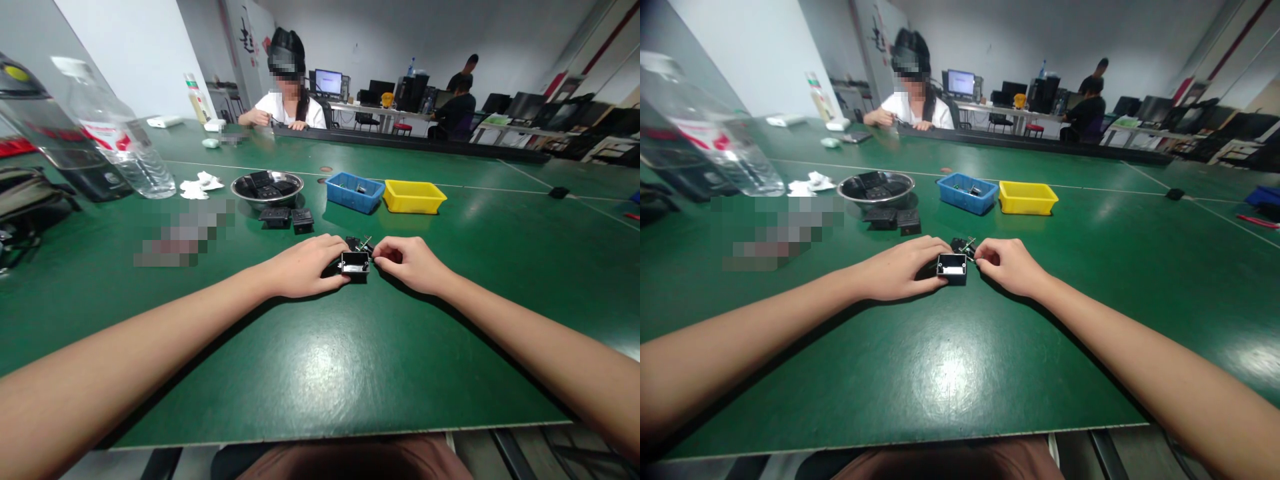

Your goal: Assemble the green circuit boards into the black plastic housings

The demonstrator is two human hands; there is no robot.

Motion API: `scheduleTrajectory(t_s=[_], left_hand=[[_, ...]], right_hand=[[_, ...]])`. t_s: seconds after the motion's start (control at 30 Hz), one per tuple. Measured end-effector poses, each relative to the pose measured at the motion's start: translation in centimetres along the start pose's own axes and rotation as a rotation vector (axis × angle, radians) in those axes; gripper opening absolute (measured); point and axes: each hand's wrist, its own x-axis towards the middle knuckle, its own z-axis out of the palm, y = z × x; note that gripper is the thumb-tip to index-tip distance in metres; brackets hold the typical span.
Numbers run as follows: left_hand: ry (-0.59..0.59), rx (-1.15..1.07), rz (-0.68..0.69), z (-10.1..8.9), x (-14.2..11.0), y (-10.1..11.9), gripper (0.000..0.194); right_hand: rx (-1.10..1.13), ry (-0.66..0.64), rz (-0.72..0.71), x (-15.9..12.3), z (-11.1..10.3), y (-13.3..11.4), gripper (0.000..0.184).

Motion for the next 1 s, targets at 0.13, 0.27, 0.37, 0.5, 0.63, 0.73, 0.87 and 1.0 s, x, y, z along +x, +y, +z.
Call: scheduleTrajectory(t_s=[0.13,0.27,0.37,0.5,0.63,0.73,0.87,1.0], left_hand=[[-0.004,0.004,-0.001,0.01,-0.03,-0.01,0.029],[-0.006,0.005,-0.002,0.01,0.02,-0.04,0.03],[-0.011,0.007,-0.005,0.01,0.08,-0.06,0.031],[-0.013,0.004,0.0,-0.01,0.05,-0.03,0.032],[-0.006,0.011,-0.006,-0.03,-0.01,-0.05,0.031],[-0.004,0.007,0.004,0.02,-0.01,-0.11,0.03],[-0.002,0.011,0.0,0.07,0.01,-0.13,0.03],[-0.008,0.007,0.003,0.02,0.05,-0.06,0.031]], right_hand=[[-0.001,-0.002,0.002,0.03,0.02,-0.01,0.007],[0.002,-0.003,0.0,0.03,0.03,-0.01,0.007],[0.001,-0.005,0.0,0.01,0.03,0.02,0.006],[-0.006,-0.006,0.002,-0.03,0.03,0.06,0.006],[-0.012,-0.009,-0.006,-0.01,0.02,0.04,0.007],[-0.02,-0.018,-0.004,-0.01,0.01,0.03,0.007],[-0.034,-0.022,-0.015,-0.08,0.02,0.05,0.008],[-0.061,-0.035,-0.02,-0.08,0.03,0.05,0.007]])
